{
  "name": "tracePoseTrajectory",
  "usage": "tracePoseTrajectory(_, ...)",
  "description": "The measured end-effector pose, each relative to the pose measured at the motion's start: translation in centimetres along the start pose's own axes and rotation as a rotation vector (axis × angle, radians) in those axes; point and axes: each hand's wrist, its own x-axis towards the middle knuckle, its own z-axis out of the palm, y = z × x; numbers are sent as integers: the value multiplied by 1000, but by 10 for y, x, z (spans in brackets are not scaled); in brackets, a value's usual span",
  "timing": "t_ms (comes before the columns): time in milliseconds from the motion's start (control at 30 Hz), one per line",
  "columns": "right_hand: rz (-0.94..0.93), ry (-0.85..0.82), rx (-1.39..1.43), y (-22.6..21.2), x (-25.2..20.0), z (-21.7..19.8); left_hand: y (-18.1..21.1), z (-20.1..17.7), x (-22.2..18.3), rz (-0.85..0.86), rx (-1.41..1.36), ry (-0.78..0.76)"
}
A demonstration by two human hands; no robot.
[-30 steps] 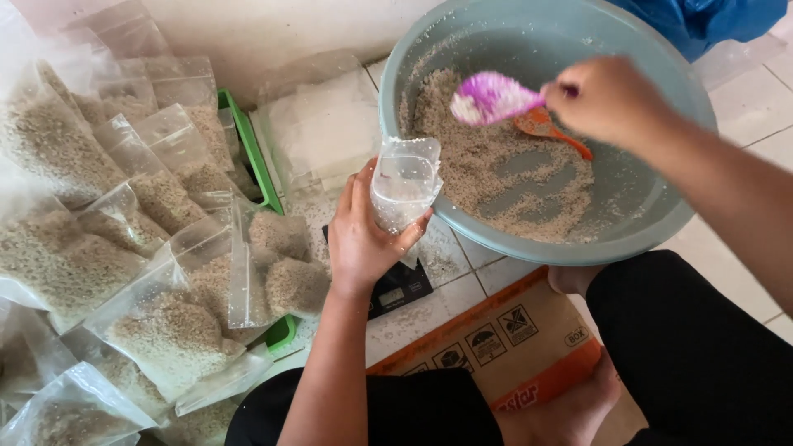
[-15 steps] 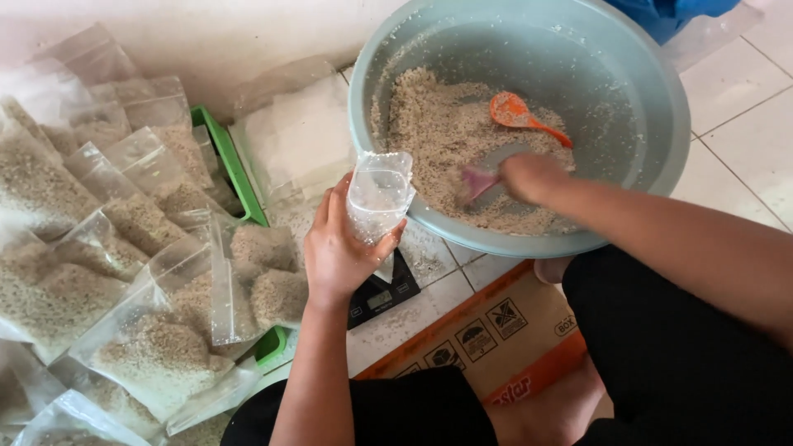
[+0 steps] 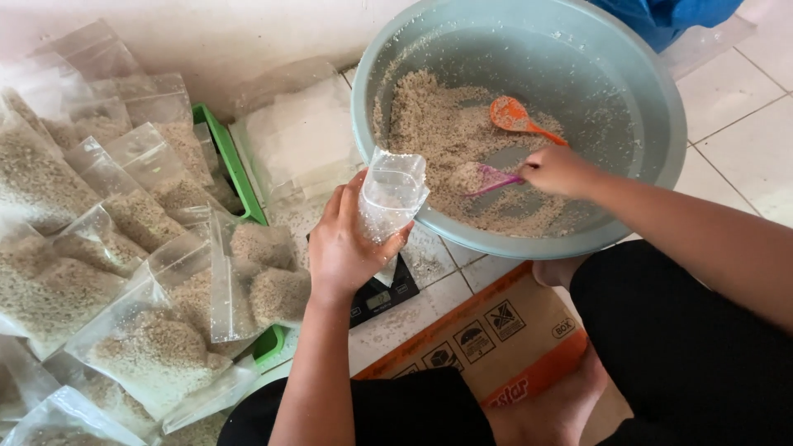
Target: Scooping grains from a large basin into small plastic bags and weighing them on a digital scale.
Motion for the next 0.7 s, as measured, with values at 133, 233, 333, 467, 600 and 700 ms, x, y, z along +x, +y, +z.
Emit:
tracePoseTrajectory(133,-15,26,43,-8,-26,-18,-3,0,1,8,-6,-29)
tracePoseTrajectory(233,2,49,114,-2,-24,-30,-2,-4,2,-1,-3,-69)
tracePoseTrajectory(333,-38,82,164,-2,-20,-50,-2,-5,2,2,-16,-83)
tracePoseTrajectory(467,-186,124,135,-33,-30,-91,6,-12,5,32,-42,-66)
tracePoseTrajectory(600,-326,266,26,-63,-47,-122,10,-15,6,63,-60,-41)
tracePoseTrajectory(700,-410,338,-67,-96,-71,-136,10,-17,7,67,-98,-24)
